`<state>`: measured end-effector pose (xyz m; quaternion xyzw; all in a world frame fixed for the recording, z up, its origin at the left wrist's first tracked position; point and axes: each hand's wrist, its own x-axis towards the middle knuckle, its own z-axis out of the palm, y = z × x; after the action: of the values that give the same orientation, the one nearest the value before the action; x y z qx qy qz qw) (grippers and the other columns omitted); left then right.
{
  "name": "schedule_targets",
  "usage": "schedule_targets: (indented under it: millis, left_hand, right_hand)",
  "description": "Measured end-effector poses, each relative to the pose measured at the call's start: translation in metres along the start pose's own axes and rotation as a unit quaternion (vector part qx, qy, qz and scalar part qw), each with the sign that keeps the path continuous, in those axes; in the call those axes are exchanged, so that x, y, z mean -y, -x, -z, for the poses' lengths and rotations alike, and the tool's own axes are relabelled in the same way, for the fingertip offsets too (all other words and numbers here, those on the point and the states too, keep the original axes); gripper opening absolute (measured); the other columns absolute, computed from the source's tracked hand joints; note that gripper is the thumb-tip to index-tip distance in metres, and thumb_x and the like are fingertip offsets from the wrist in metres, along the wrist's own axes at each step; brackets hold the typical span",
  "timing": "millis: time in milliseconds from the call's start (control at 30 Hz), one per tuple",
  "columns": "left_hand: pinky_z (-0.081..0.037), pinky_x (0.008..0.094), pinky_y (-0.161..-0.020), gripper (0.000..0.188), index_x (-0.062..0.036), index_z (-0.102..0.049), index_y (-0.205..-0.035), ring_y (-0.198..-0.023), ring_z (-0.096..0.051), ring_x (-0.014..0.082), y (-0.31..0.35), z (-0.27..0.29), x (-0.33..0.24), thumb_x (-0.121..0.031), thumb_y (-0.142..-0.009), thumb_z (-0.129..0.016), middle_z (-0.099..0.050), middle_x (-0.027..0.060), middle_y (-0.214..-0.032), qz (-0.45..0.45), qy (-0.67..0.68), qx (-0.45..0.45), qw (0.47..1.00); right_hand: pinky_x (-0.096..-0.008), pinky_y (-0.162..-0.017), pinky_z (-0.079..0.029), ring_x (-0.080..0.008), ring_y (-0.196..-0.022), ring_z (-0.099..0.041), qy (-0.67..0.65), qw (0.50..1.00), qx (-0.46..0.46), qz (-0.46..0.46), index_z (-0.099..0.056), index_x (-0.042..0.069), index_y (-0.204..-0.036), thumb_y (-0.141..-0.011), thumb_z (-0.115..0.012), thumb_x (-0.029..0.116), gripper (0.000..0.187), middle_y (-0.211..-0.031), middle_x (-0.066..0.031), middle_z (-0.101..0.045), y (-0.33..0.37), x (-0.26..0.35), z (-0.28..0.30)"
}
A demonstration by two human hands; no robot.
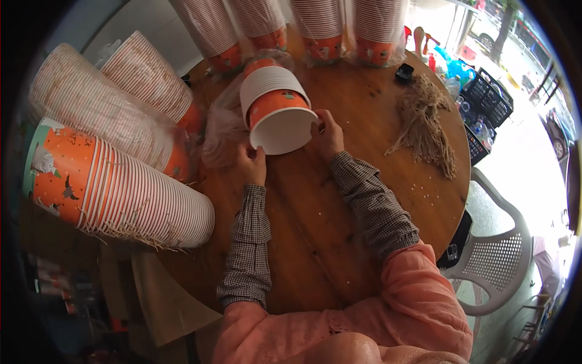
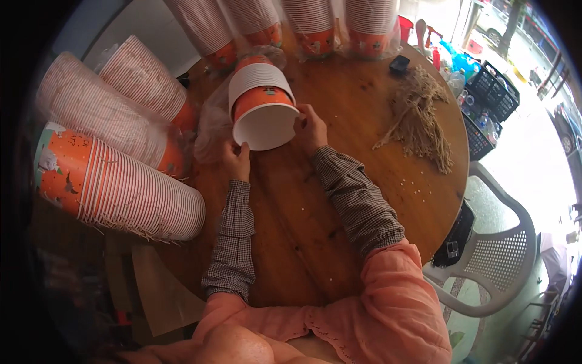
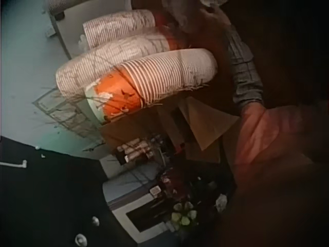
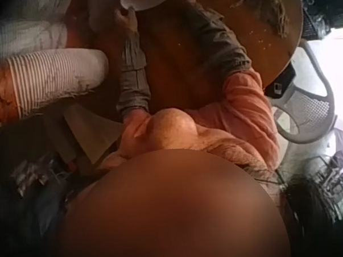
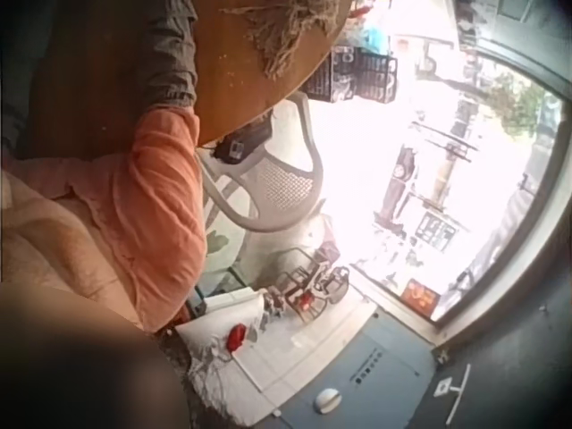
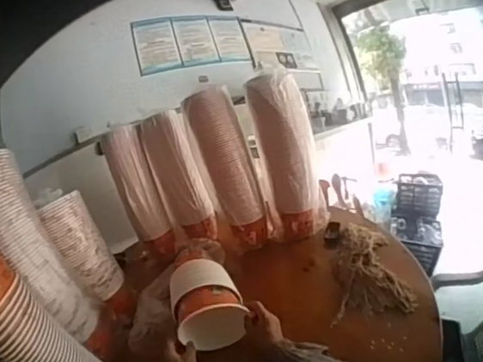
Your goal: Threading elastic string through pre-drilled holes in plastic buckets to attach handles or decorative elements.
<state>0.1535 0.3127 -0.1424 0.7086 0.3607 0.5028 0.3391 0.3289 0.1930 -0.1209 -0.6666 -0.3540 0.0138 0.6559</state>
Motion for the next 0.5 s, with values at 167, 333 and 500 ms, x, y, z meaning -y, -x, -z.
schedule_targets:
  millis: [167,333,500]
  left_hand:
    - [-0.048,0.0309,-0.069,0.022,0.0011,-0.055,-0.095,-0.074,-0.058,0.0151,0.04,0.047,-0.021,-0.017,-0.087,-0.064,-0.06,0.0061,-0.083,0.017,-0.032,0.014,0.999]
    - [-0.047,0.0301,-0.075,0.032,0.0021,-0.056,-0.107,-0.082,-0.057,0.015,0.078,0.084,-0.021,-0.024,-0.09,-0.066,-0.061,0.0053,-0.092,0.036,0.02,0.035,0.999]
    - [-0.045,0.0281,-0.065,0.024,0.002,-0.057,-0.1,-0.068,-0.052,0.0123,0.113,0.102,-0.023,-0.018,-0.089,-0.066,-0.056,0.0035,-0.08,-0.018,0.006,0.04,0.999]
  right_hand:
    - [-0.0316,-0.068,-0.051,-0.0184,-0.075,-0.063,-0.029,0.991,0.134,0.001,-0.062,0.005,-0.105,-0.089,-0.065,0.014,0.019,-0.083,-0.011,-0.063,0.039,0.03,0.048]
    - [-0.0293,-0.068,-0.051,-0.0186,-0.077,-0.063,0.094,0.992,-0.038,0.074,-0.065,0.002,-0.097,-0.088,-0.065,0.009,0.012,-0.09,-0.0108,-0.064,0.036,-0.006,0.137]
    - [-0.0352,-0.074,-0.051,-0.0275,-0.083,-0.063,0.298,0.951,-0.056,0.063,-0.068,0.005,-0.094,-0.088,-0.063,0.013,0.012,-0.094,-0.0105,-0.062,0.035,-0.031,0.224]
